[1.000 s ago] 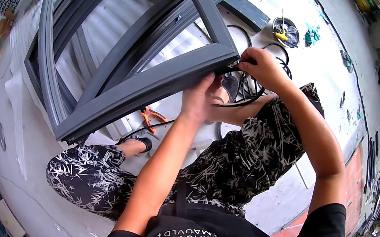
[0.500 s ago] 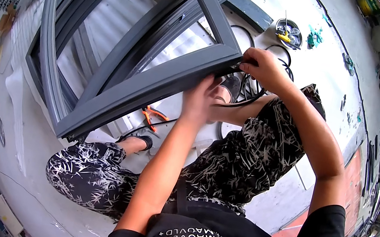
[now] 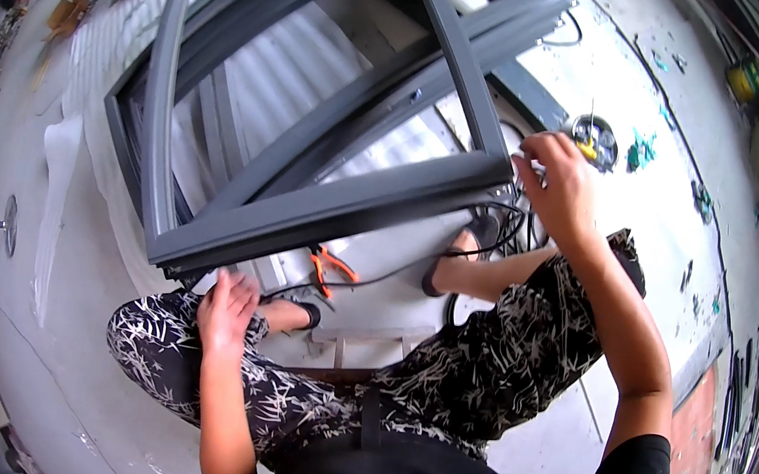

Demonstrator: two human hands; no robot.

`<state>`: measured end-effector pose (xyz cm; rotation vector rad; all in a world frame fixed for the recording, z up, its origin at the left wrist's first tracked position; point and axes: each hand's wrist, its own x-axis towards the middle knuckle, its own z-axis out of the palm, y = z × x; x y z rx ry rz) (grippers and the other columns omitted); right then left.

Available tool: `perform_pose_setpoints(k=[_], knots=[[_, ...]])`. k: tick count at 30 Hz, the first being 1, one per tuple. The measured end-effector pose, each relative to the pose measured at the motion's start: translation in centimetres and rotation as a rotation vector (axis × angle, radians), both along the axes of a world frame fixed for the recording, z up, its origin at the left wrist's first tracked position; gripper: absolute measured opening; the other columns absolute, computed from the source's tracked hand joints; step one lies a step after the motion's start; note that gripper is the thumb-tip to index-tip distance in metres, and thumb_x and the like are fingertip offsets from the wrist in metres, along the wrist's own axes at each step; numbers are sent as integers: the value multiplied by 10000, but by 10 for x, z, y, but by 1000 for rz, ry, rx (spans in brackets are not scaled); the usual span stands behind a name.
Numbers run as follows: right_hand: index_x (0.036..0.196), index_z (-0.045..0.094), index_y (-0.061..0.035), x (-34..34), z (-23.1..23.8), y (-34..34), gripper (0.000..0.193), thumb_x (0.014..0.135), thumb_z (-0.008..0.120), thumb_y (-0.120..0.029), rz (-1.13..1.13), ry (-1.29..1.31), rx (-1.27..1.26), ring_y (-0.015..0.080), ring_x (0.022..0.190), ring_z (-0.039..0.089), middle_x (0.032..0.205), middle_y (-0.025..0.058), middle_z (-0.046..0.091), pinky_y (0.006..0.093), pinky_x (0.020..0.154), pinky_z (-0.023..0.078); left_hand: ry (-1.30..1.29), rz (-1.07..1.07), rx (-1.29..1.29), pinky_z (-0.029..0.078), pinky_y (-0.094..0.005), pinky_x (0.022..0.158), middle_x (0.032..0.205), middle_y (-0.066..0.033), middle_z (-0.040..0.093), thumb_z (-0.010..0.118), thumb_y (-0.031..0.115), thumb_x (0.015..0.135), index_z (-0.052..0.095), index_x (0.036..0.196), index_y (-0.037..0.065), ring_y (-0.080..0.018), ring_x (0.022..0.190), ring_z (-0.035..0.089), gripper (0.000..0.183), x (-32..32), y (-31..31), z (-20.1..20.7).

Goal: The person cuts a rubber sealing strip using pliers and installs it into the frame groove by hand. They then trim the excess rubber strip with the pliers and press the seal securely along the frame.

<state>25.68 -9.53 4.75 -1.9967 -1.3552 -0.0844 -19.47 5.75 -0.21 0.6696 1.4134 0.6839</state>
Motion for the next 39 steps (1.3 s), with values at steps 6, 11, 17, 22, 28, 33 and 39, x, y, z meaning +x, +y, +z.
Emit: perform_pose_setpoints(k=[6, 11, 17, 22, 28, 33, 39], knots=[[802, 609, -63, -34, 5, 69, 309, 861, 638, -365, 536, -228, -104, 315, 776, 615, 773, 106, 613, 421, 699, 479, 366, -105, 1019, 497, -340, 837, 967, -69, 670, 475, 226, 1022, 636, 972, 4, -193, 914, 634, 279, 49, -7, 49], [583, 570, -77, -57, -12, 74, 455, 898, 584, -404, 404, -310, -92, 338, 575, 587, 562, 103, 568, 446, 571, 469, 991, -354, 1516, 404, -411, 959, 909, -76, 657, 494, 233, 967, 635, 858, 69, -279, 905, 608, 242, 105, 24, 39], [727, 668, -63, -147, 14, 34, 521, 938, 483, -501, 327, -248, -471, 305, 686, 655, 721, 120, 668, 421, 673, 519, 948, -264, 1736, 445, -411, 801, 702, -50, 615, 447, 187, 899, 591, 658, 116, -278, 726, 597, 289, 44, 36, 25], [772, 633, -32, -212, 17, 47, 459, 882, 581, -475, 287, -117, -374, 298, 798, 651, 770, 128, 660, 399, 770, 478, 882, -348, 1766, 427, -439, 822, 737, -95, 593, 438, 173, 899, 560, 687, 74, -328, 768, 577, 264, 5, 96, 31], [852, 596, -23, -288, 25, 116, 393, 836, 653, -411, 359, 35, -434, 317, 808, 655, 830, 144, 665, 424, 726, 507, 1047, -254, 1679, 353, -472, 1052, 1064, -121, 614, 462, 185, 959, 639, 913, 30, -340, 1087, 552, 240, -54, 190, 33], [872, 594, -15, -302, 24, 155, 415, 841, 650, -426, 569, 88, -328, 349, 786, 642, 828, 163, 649, 452, 705, 518, 1293, 38, 1005, 343, -467, 1068, 1362, -256, 458, 531, 336, 954, 424, 1355, -45, -405, 1266, 435, 563, -75, 194, 21], [665, 667, -63, -142, 12, 207, 315, 818, 697, -336, 706, -258, -65, 290, 753, 594, 666, 82, 588, 409, 764, 464, 823, -12, 889, 263, -457, 1135, 1432, -340, 340, 657, 424, 862, 278, 1403, -146, -438, 1339, 346, 873, -17, 111, 9]])
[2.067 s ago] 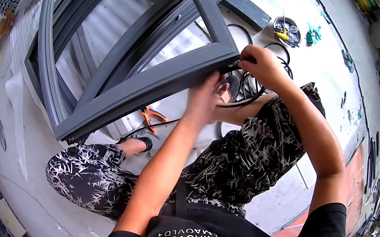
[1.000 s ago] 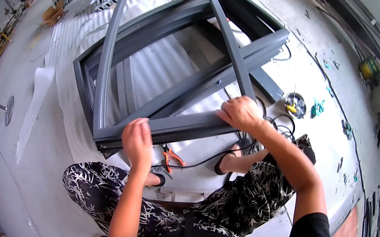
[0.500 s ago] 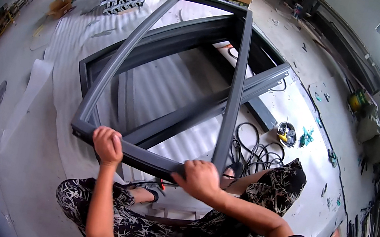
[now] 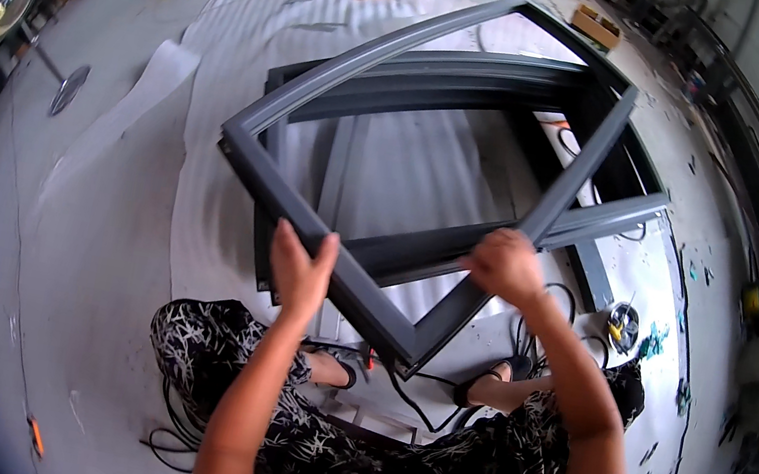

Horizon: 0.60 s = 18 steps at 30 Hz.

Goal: The person cuts a rubber sealing strip using pliers and installs it into the frame groove by hand. They then trim the excess rubber strip with the pliers and press the seal securely along the frame.

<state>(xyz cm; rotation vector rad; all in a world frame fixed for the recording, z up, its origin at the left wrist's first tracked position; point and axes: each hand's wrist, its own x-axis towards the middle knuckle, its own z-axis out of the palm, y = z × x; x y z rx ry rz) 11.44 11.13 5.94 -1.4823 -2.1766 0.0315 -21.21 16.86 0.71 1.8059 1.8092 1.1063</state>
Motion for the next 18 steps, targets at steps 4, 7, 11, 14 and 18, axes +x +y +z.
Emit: perform_pose_setpoints(k=[4, 7, 11, 14, 18], knots=[[560, 603, -54, -1, -5, 18, 361, 817, 666, -299, -15, -66, 44, 295, 688, 553, 613, 88, 546, 395, 706, 423, -158, 148, -19, 190, -443, 1172, 1501, -348, 189, 657, 349, 848, 119, 1436, -170, -434, 1416, 203, 950, 34, 4, 8], [552, 610, -44, -11, -9, 13, 359, 824, 657, -273, -41, -37, 93, 293, 648, 562, 583, 89, 554, 399, 717, 433, -196, 161, -31, 141, -437, 1187, 1518, -343, 146, 630, 279, 841, 101, 1438, -171, -429, 1440, 141, 916, 32, 9, -3], [548, 620, -55, -54, -9, 7, 371, 833, 654, -290, -151, -27, 74, 273, 641, 575, 574, 76, 570, 389, 713, 442, -279, 74, -20, 113, -412, 1189, 1531, -321, 154, 629, 233, 830, 113, 1458, -137, -410, 1443, 153, 893, -8, 31, -15], [521, 605, -62, -86, -11, 7, 389, 837, 650, -285, -249, 13, 95, 265, 618, 568, 553, 65, 561, 386, 685, 435, -323, -9, -44, 188, -391, 1168, 1507, -300, 230, 646, 212, 818, 160, 1452, -126, -394, 1417, 230, 867, -33, 59, -10], [484, 562, -76, -104, -16, 15, 417, 834, 657, -281, -292, 25, 128, 276, 584, 551, 528, 68, 531, 392, 634, 411, -292, -87, -64, 218, -378, 1157, 1492, -299, 266, 662, 216, 807, 197, 1442, -127, -379, 1409, 261, 858, -43, 99, -14]])
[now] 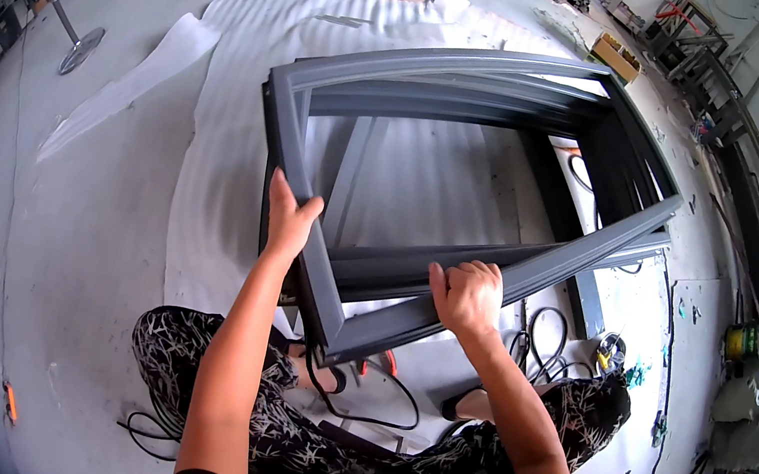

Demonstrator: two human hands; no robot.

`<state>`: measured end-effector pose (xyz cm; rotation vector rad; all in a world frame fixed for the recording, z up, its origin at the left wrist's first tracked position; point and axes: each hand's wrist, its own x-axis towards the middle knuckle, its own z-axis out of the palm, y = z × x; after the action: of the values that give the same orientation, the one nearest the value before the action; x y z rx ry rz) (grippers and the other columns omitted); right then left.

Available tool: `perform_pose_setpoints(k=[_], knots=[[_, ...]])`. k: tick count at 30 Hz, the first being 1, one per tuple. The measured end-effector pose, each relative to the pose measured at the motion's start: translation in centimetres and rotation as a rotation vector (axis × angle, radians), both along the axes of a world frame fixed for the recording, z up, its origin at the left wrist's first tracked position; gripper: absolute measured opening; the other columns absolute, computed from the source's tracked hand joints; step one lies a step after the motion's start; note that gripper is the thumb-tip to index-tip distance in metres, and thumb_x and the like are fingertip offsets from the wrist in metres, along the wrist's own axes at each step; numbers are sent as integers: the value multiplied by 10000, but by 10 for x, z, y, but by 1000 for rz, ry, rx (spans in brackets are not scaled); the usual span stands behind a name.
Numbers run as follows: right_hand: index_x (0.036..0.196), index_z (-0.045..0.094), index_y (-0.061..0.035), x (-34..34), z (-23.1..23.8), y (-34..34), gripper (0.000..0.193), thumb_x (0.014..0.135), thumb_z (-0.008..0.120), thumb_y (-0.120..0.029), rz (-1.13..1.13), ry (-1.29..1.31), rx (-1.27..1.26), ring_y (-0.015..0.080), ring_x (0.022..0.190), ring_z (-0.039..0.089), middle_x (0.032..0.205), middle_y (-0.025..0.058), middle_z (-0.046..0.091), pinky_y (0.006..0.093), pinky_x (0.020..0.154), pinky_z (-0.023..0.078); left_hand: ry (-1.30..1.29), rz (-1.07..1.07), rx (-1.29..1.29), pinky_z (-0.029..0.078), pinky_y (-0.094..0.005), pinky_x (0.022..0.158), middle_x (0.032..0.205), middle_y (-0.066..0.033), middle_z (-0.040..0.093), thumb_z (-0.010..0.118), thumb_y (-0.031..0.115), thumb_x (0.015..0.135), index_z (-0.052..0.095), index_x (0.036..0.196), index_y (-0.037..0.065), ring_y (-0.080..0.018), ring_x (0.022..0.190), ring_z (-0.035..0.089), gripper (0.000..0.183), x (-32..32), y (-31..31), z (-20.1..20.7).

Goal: The person cuts a rubber sealing strip using pliers and installs it into the frame groove by hand. They then trim the excess rubber strip with the pliers and press the seal securely along the frame.

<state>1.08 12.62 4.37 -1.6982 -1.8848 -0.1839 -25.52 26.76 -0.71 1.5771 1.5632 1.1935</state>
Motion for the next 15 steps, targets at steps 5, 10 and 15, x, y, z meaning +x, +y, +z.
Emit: perform_pose_setpoints(k=[5, 10, 15], knots=[[496, 569, -64, 4, -5, 5, 421, 851, 641, -278, 3, -21, 29, 297, 599, 560, 549, 86, 544, 409, 643, 406, 12, -75, -96, 176, -380, 1171, 1521, -272, 234, 637, 345, 900, 196, 1457, -102, -358, 1437, 206, 839, 0, -3, 16], [496, 561, -50, 10, -3, 5, 401, 841, 644, -238, 5, 23, 37, 292, 591, 559, 548, 81, 543, 409, 635, 412, -171, 43, -73, 466, -287, 861, 997, -91, 641, 606, 246, 957, 571, 1132, -27, -152, 949, 606, 325, -29, -96, 28], [483, 543, -57, 11, -13, 4, 391, 828, 635, -215, 18, 25, 79, 292, 583, 554, 538, 78, 532, 406, 622, 411, -55, 98, -309, 483, -334, 769, 837, -121, 651, 570, 259, 962, 583, 995, -22, -210, 819, 627, 283, -27, -208, -4]])
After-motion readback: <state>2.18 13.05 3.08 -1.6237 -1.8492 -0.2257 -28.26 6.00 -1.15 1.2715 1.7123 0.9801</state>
